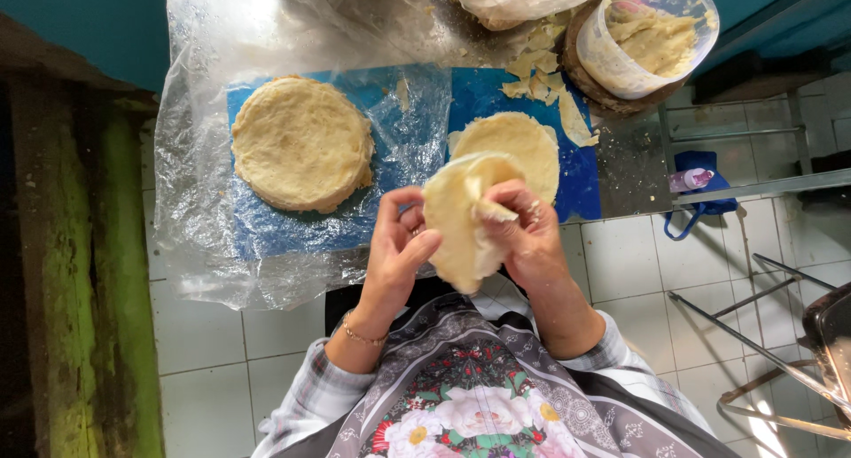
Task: The person peels thin translucent sheets off round flat food discs one at a time, stretching and separating each delicate layer by hand, then places the peeled sheets into a plastic container beside the discs on the plastic-covered table.
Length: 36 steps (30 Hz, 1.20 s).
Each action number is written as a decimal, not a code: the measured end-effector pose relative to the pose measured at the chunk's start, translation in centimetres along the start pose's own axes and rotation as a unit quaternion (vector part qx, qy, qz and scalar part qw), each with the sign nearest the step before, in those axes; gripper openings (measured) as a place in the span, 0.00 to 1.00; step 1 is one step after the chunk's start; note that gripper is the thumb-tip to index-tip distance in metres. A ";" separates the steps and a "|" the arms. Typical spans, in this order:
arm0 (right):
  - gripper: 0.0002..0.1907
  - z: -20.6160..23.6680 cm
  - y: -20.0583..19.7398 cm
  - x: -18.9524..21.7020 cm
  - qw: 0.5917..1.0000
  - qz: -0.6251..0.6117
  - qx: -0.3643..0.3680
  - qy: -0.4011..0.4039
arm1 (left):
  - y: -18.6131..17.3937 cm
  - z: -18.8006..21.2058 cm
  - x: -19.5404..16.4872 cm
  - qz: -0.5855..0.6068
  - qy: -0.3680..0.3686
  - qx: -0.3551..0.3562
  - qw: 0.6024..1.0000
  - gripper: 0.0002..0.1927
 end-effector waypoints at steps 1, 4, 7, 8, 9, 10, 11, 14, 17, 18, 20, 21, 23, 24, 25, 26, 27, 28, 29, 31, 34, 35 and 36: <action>0.11 0.2 0.4 -0.2 0.999 0.000 0.022 0.024 | 0.3 -0.4 -0.1 -0.044 -0.011 -0.007 0.999 0.21; 0.16 0.3 1.1 -0.4 0.993 -0.079 0.028 0.079 | 1.1 -1.3 -1.0 -0.115 -0.016 -0.027 0.993 0.13; 0.23 0.0 1.3 -0.6 0.988 -0.123 0.004 0.097 | 1.9 -1.2 -2.3 -0.224 0.023 -0.067 0.972 0.07; 0.25 0.0 1.6 -0.6 0.996 -0.063 0.024 0.065 | 2.2 -1.0 -2.7 -0.271 0.042 -0.084 0.958 0.06; 0.27 0.3 2.1 -0.7 0.998 -0.003 0.045 0.032 | 2.6 -1.0 -3.3 -0.315 0.081 -0.088 0.941 0.06; 0.30 0.6 2.4 -0.9 0.996 0.057 0.066 0.001 | 3.0 -0.8 -3.8 -0.358 0.119 -0.092 0.921 0.06; 0.27 0.7 1.7 -1.3 0.998 0.039 0.036 0.018 | 3.3 -0.6 -4.2 -0.400 0.157 -0.095 0.898 0.06; 0.21 0.6 -0.7 -2.0 0.997 -0.046 -0.025 0.053 | 2.0 -0.3 -4.2 -0.330 0.144 -0.102 0.927 0.05; 0.24 0.1 -2.1 -1.5 0.986 -0.150 -0.047 0.061 | -0.2 0.4 -4.3 -0.272 0.111 -0.148 0.944 0.04; 0.26 0.0 -2.5 -1.1 0.984 -0.155 -0.061 0.068 | -1.0 0.6 -4.3 -0.233 0.098 -0.159 0.954 0.04; 0.30 -0.2 -3.0 0.0 0.983 -0.154 -0.077 0.064 | -2.4 0.9 -4.1 -0.151 0.070 -0.181 0.969 0.03; 0.31 -0.3 -3.2 0.6 0.984 -0.148 -0.080 0.053 | -2.9 0.9 -4.2 -0.116 0.075 -0.196 0.971 0.03; 0.32 -0.7 -3.6 1.4 0.985 -0.146 -0.086 0.040 | -3.7 1.0 -4.4 -0.047 0.081 -0.228 0.969 0.03; 0.32 -1.0 -4.0 1.7 0.984 -0.149 -0.086 0.038 | -4.1 1.3 -4.7 -0.040 0.085 -0.247 0.965 0.03; 0.32 -1.3 -4.5 2.2 0.984 -0.151 -0.086 0.035 | -4.7 1.6 -5.2 -0.034 0.090 -0.265 0.959 0.02; 0.30 -1.8 -5.3 2.9 0.985 -0.143 -0.096 0.012 | -5.2 1.9 -5.6 -0.028 0.094 -0.283 0.954 0.02; 0.28 -2.1 -6.2 3.8 0.985 -0.136 -0.107 -0.009 | -5.6 2.0 -6.3 -0.029 0.108 -0.286 0.952 0.02; 0.27 -2.5 -7.2 4.8 0.984 -0.128 -0.117 -0.031 | -6.1 2.3 -7.0 -0.030 0.122 -0.289 0.949 0.02; 0.24 -3.3 -7.7 6.4 0.990 -0.089 -0.097 -0.055 | -6.5 2.5 -7.7 -0.031 0.137 -0.293 0.946 0.02; 0.19 -4.9 -8.2 9.1 0.993 -0.009 -0.058 -0.102 | -7.0 2.9 -8.5 -0.047 0.153 -0.298 0.941 0.03; 0.10 -6.6 -7.2 11.8 0.929 0.322 -0.079 -0.165 | -7.1 2.8 -8.4 -0.053 0.154 -0.302 0.939 0.02; 0.09 -6.6 -5.4 12.0 0.883 0.423 -0.026 -0.201 | -7.1 2.6 -8.3 -0.052 0.153 -0.302 0.939 0.02; 0.09 -6.5 -3.4 11.3 0.824 0.516 0.028 -0.232 | -7.0 2.4 -8.1 -0.044 0.150 -0.295 0.943 0.02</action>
Point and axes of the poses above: each hand's wrist, its own z-axis away from the middle knuckle, its own y-axis out of the palm, x = y × z, the point moved 7 cm from there along -z, towards the middle knuckle, and after that the axes turned 6 degrees about -z, right-handed, at the moved point
